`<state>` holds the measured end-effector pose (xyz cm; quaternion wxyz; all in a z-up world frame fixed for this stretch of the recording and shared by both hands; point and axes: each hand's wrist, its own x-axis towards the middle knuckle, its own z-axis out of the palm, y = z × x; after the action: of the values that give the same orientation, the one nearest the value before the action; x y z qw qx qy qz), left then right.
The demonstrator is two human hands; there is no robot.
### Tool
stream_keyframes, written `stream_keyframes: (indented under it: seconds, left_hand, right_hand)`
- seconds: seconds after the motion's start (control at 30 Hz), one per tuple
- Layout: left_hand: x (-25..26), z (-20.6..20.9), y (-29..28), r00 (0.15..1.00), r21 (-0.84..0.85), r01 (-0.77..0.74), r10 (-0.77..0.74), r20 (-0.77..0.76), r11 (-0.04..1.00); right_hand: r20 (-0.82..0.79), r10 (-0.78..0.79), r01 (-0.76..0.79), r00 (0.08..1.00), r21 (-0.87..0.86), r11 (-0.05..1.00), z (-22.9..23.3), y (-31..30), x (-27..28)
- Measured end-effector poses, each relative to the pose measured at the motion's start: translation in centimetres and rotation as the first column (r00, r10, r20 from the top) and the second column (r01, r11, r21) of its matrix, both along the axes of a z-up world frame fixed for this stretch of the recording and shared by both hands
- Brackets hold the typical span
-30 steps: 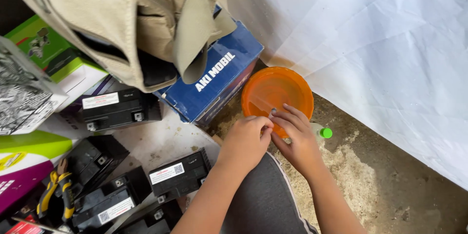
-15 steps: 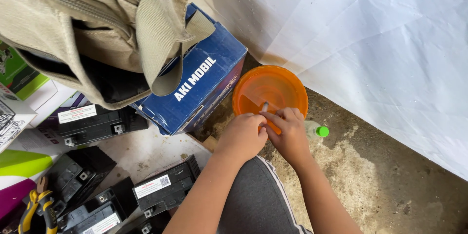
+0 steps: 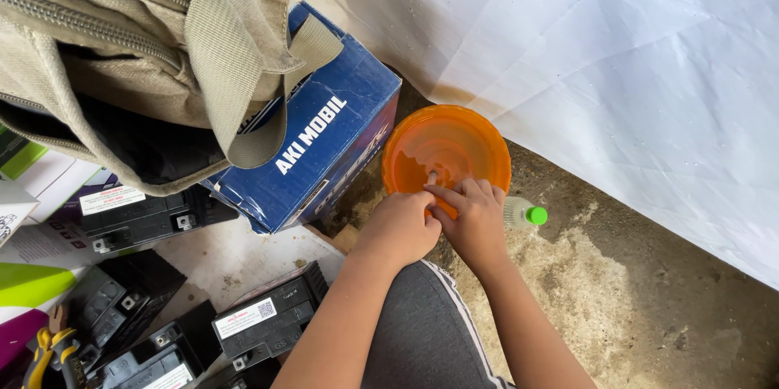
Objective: Refilling battery cells with liquid using a syringe in a workshop setting
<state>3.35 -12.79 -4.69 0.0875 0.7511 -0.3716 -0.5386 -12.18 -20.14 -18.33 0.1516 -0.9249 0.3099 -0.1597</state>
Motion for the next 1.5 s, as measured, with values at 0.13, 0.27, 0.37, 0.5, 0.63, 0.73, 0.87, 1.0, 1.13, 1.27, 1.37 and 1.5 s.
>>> stream_keyframes:
  seconds: [0.13,0.27,0.37,0.5,0.63,0.73,0.87,1.0,1.13,1.27,1.37,1.5]
  left_hand:
    - [0.0,-0.1,0.1,1.0,0.002,-0.001,0.001,0.01,1.0]
    - [-0.1,-0.1,0.4,0.999,-0.019,-0.036,0.036,-0.004,0.999]
    - [0.1,0.0,0.5,0.999,-0.024,-0.043,0.043,-0.004,0.999]
    - [0.1,0.2,0.7,0.999,-0.027,-0.037,0.037,0.001,0.999]
    - [0.2,0.4,1.0,0.999,-0.056,-0.039,0.04,0.001,0.998]
    - [0.2,0.7,1.2,0.999,-0.057,-0.035,0.036,0.006,0.998]
    - [0.1,0.6,1.4,0.997,-0.07,-0.075,0.075,-0.003,0.995]
    - [0.1,1.0,1.7,0.995,-0.08,-0.099,0.098,-0.015,0.992]
    - [0.1,0.8,1.9,0.995,-0.093,-0.102,0.102,-0.004,0.99]
    - [0.0,-0.1,2.5,0.991,-0.132,-0.125,0.129,0.019,0.983]
    - [-0.1,0.6,3.3,0.983,-0.16,-0.178,0.183,0.017,0.971]
    - [-0.5,1.4,4.6,0.944,-0.239,-0.329,0.325,-0.054,0.914]
  right_hand:
    - [-0.018,-0.008,0.008,1.0,-0.027,1.0,-0.1,0.0,0.1]
    - [-0.015,-0.03,0.03,0.999,-0.053,0.998,-0.2,-0.2,0.2]
    - [-0.02,-0.051,0.05,0.998,-0.069,0.996,-0.5,-0.4,0.2]
    - [-0.016,-0.06,0.059,0.998,-0.071,0.996,-0.7,-0.5,0.4]
    - [0.005,-0.064,0.064,0.998,-0.091,0.994,-0.4,-0.6,0.6]
    - [-0.012,-0.069,0.067,0.998,-0.122,0.99,-0.5,-0.8,0.7]
    - [-0.009,-0.086,0.084,0.996,-0.12,0.989,-0.8,-1.1,0.6]
    - [-0.006,-0.095,0.093,0.995,-0.113,0.989,-0.7,-1.2,0.7]
    - [-0.003,-0.092,0.091,0.996,-0.127,0.988,-0.6,-1.1,0.8]
    - [-0.007,-0.063,0.062,0.998,-0.111,0.992,0.6,-0.7,0.9]
    - [0.013,-0.056,0.057,0.998,-0.087,0.995,1.8,-0.3,1.0]
    - [0.046,-0.037,0.04,0.998,-0.07,0.997,3.4,0.3,1.1]
